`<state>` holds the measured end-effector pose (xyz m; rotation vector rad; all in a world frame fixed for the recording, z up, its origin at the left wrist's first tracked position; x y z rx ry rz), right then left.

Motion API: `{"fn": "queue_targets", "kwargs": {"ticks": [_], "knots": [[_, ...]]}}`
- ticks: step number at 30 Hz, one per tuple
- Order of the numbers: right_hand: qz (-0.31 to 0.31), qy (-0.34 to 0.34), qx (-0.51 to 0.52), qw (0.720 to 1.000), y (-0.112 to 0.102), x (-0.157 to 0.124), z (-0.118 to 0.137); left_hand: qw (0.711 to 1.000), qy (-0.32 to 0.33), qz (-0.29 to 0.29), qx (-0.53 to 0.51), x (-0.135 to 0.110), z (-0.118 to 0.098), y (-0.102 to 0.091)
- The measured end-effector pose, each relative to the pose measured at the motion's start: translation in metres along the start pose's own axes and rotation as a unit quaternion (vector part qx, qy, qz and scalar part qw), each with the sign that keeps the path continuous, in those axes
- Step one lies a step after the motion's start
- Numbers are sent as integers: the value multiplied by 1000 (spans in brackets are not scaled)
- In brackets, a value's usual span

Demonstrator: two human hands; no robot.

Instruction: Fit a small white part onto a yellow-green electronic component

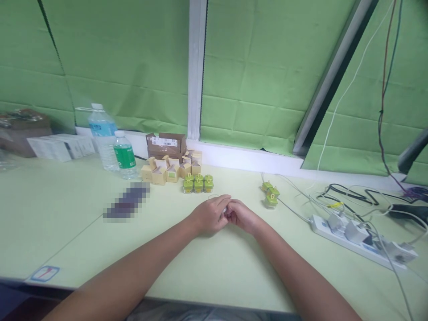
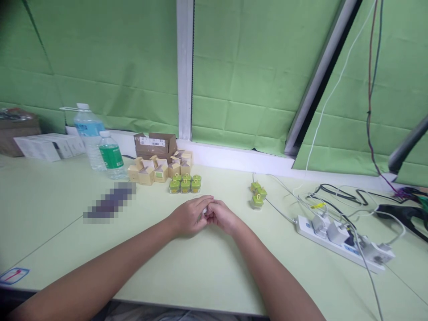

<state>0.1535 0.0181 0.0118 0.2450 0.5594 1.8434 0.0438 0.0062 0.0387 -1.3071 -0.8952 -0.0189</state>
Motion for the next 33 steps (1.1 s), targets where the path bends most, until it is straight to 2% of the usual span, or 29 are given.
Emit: {"fn": "queue_targets", "kwargs": {"ticks": [12,17,23,29,33], "knots": [[-10,19,32,999,1,-1,-2,1000,8,27,-9,1,0,6],[-7,10,46,999,-5,2,-2,1000,14,12,-21,1,1,2],[-6,50,115,992,-10,2,-1,1000,-4,9,-26,0,7,-6],[-14,35,127,991,-14,4,-2,997,-38,23,-60,-2,11,-4],[-12,41,127,991,-15,6,-4,996,-38,13,-83,-1,11,-4]]}}
Point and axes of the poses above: each hand's wrist, its own x-axis towards the middle knuckle, its own y-axis out of the palm, z = x × y, the point moved 5 cm from there along x, towards the middle knuckle, and after that the axes turned 13 degrees about x, right-handed, at the moved point
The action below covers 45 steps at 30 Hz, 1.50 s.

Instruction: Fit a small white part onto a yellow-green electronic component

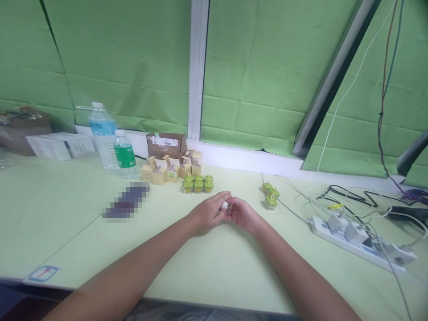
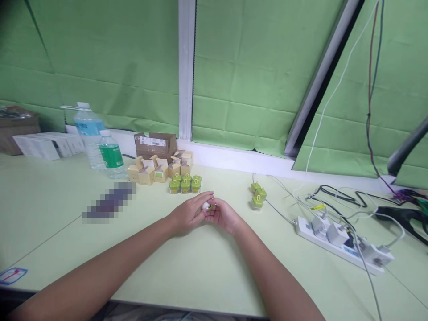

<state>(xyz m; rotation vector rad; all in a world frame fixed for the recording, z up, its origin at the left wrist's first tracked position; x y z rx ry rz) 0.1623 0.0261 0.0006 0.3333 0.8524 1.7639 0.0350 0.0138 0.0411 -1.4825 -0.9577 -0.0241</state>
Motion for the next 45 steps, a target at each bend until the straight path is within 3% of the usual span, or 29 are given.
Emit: {"fn": "queue_targets", "kwargs": {"ticks": [9,19,35,41,45], "knots": [[-6,17,1,1000,-1,1,2,998,16,-44,-38,-1,3,-2],[-33,11,10,999,3,-3,5,997,-8,-53,-59,-1,5,1],[-11,6,-8,1000,2,0,5,996,-18,-72,-41,0,8,3],[-51,-19,-24,998,-5,3,5,995,-45,-73,-46,0,9,0],[-112,-92,-105,984,-15,4,15,992,-73,-99,-33,0,14,-1]]}}
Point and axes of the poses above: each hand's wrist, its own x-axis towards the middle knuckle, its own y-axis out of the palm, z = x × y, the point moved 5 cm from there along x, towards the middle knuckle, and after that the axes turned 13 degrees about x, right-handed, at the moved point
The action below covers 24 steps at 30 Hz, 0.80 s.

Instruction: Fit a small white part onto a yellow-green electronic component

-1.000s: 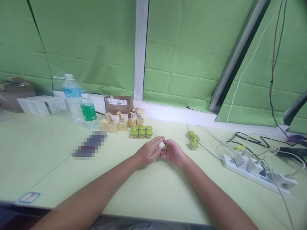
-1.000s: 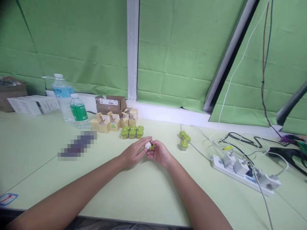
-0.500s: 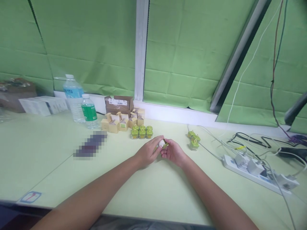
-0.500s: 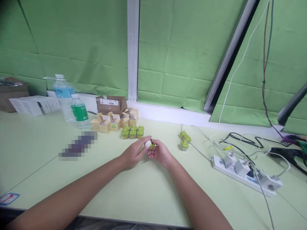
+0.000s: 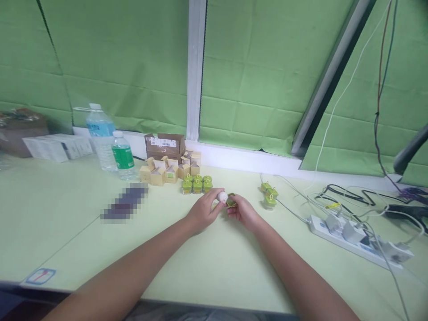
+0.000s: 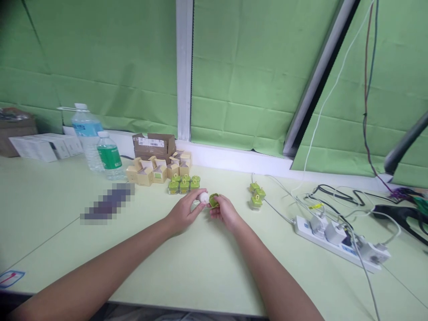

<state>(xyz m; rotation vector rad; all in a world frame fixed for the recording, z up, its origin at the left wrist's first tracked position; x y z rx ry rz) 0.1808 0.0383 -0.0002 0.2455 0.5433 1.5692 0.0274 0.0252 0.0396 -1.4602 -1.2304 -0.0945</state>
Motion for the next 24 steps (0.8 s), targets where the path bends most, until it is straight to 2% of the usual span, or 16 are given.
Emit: {"fn": "queue_targets", "kwargs": {"ticks": [5,9,14,17,24], "knots": [[-38,-40,-75,996,-9,5,2,999,-23,-17,29,1,4,-1],[-30,-49,-75,996,-9,6,0,999,-18,8,50,2,3,-2],[-35,-69,-83,994,-11,9,-2,995,47,70,57,2,-7,1],[-47,-87,-101,990,-14,12,-1,991,64,94,76,-1,-9,6],[-56,-88,-146,984,-14,12,0,984,52,97,137,-6,2,17]]}}
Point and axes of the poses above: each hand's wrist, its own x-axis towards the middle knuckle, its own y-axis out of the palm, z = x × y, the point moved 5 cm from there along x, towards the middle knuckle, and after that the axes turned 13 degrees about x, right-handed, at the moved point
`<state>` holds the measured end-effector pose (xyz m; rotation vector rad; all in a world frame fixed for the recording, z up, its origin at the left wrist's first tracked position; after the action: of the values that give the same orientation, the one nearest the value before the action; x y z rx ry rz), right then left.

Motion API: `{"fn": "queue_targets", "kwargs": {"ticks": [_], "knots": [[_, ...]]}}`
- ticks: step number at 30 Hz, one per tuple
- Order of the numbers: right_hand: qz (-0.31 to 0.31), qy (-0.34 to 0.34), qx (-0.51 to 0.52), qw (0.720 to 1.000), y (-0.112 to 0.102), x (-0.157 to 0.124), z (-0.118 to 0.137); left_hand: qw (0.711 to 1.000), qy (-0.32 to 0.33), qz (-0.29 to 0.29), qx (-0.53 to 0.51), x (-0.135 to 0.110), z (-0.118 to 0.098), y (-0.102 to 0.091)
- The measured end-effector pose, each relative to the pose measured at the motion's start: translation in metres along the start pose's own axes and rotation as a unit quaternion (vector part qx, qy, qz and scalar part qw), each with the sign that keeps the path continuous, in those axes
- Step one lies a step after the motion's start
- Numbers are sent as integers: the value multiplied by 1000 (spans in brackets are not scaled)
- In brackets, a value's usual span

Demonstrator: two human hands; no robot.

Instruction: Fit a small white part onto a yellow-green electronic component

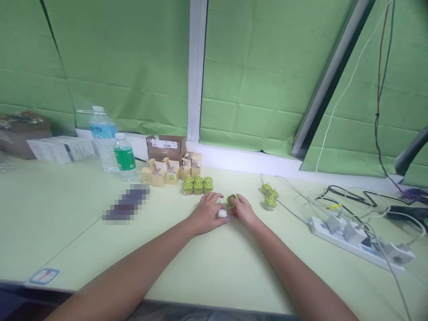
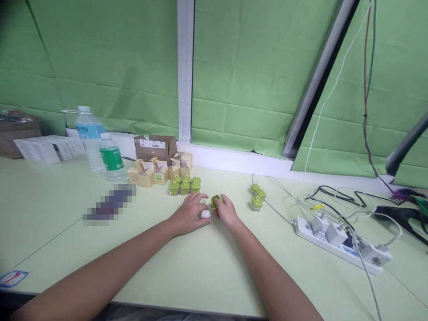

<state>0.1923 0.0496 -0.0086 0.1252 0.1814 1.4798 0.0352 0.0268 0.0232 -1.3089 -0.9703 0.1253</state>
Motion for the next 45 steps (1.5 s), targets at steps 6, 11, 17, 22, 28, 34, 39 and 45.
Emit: {"fn": "queue_targets", "kwargs": {"ticks": [6,11,17,22,28,34,39,45], "knots": [[9,-6,-12,1000,2,-1,1,999,-36,-13,39,2,7,1],[12,-7,-20,1000,2,-1,0,996,-69,-52,18,4,14,-2],[14,-7,-7,1000,2,1,-1,985,-138,-103,-16,4,29,-4],[28,-42,-7,999,4,-3,3,985,-107,-125,-48,4,23,-13],[61,-213,-142,965,15,-26,27,991,-22,-115,-56,5,-4,-18],[43,-194,-91,976,16,-27,23,990,-26,-123,-59,6,-6,-22],[64,-159,-9,985,16,-24,15,989,-30,-131,-67,6,-6,-22],[62,-197,-96,974,17,-28,19,986,-40,-137,-89,5,-4,-21]]}}
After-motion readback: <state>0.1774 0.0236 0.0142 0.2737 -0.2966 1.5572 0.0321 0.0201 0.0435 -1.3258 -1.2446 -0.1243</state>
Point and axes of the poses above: each hand's wrist, its own x-axis towards the middle knuckle, its own y-axis out of the palm, z = x × y, the point moved 5 cm from there along x, towards the middle knuckle, and after that the axes turned 13 degrees about x, right-handed, at the moved point
